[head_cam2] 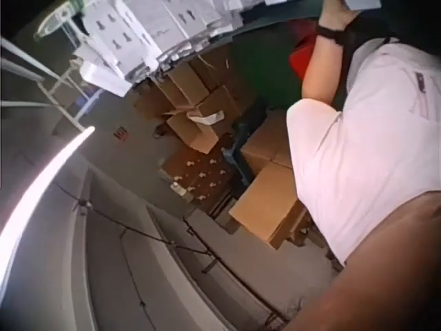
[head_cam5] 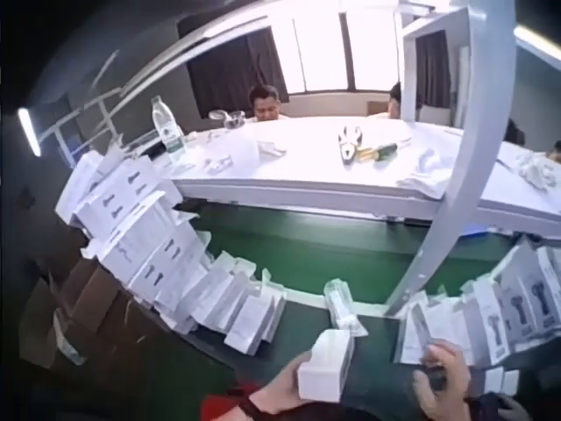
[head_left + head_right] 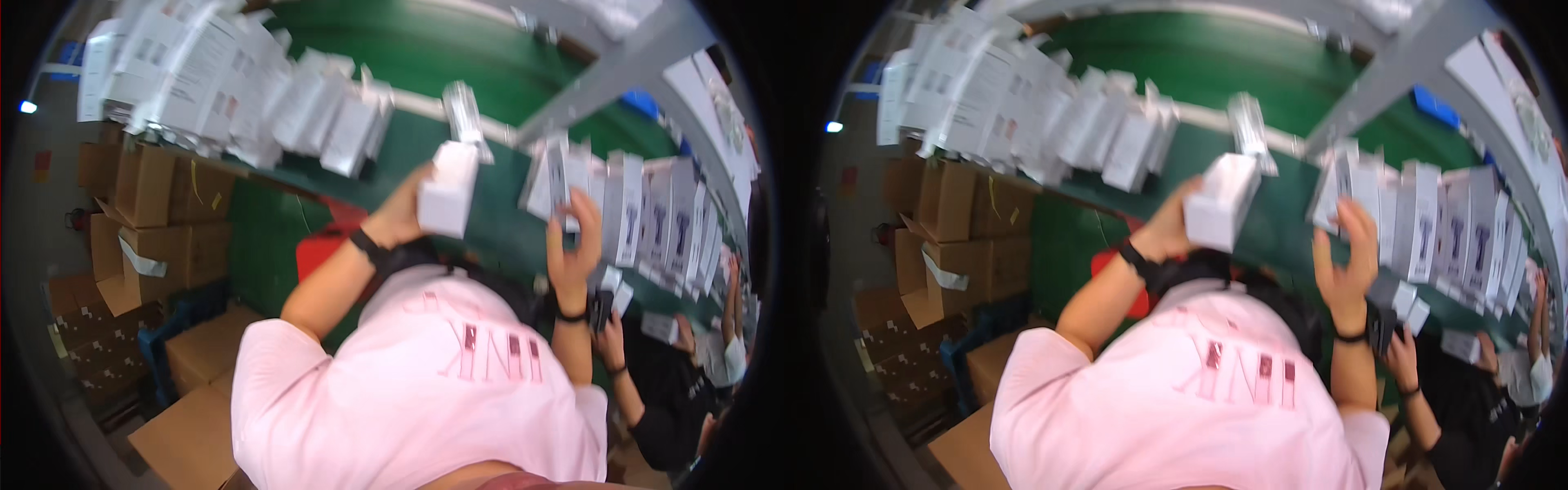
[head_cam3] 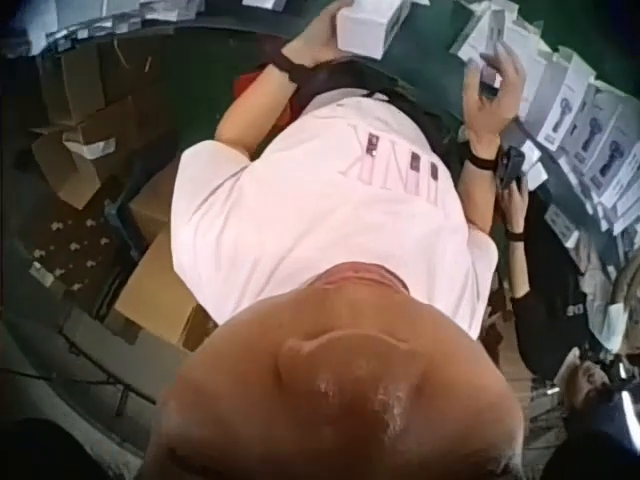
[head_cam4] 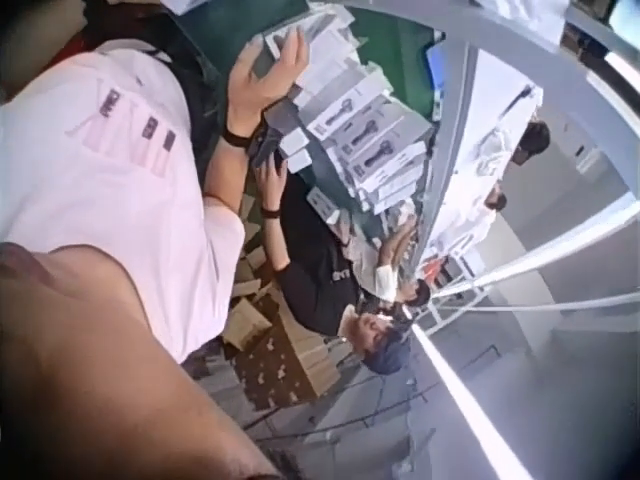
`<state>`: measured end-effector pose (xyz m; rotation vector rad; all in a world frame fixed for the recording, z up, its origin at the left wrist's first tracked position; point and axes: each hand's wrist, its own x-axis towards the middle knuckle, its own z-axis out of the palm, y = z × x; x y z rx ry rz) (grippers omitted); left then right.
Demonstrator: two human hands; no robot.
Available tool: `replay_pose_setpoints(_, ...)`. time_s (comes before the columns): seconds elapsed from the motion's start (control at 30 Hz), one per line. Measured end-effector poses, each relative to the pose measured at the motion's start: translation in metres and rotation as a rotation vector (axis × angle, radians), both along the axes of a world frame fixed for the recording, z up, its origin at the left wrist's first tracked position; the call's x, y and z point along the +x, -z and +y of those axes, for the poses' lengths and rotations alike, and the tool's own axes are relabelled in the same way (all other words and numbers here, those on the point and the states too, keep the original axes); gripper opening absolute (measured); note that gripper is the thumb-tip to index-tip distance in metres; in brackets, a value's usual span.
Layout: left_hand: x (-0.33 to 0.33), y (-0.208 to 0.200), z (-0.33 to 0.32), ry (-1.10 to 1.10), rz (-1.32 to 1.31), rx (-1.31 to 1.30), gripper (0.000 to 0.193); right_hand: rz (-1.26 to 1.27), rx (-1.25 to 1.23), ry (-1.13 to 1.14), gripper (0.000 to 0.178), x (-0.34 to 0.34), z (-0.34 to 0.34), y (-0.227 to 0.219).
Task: Packaging handheld electronic devices into boxes with manuals and bubble wrap.
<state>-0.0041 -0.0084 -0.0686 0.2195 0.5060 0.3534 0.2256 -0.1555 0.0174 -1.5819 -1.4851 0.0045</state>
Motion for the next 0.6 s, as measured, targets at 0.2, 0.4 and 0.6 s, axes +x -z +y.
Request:
replay_pose_setpoints(0.2, -0.036, 0.007, 0.003, -0.212, -0.131, -0.427, 0.064, 0.184, -0.438, -0.075, 0.054, -0.020, 0.031, 0.031)
replay_pose_setpoints(0.4, -0.070, -0.004, -0.017, -0.079, -0.006, -0.325, 0.061, 0.202, -0.617, 0.098, 0.066, -0.022, 0.082, 0.078)
replay_pose_setpoints(0.6, -0.083, 0.026, -0.014, 0.200, 0.582, 0.611, 0.080, 0.086, -0.553, 0.103, 0.072, -0.008, 0.193, 0.145)
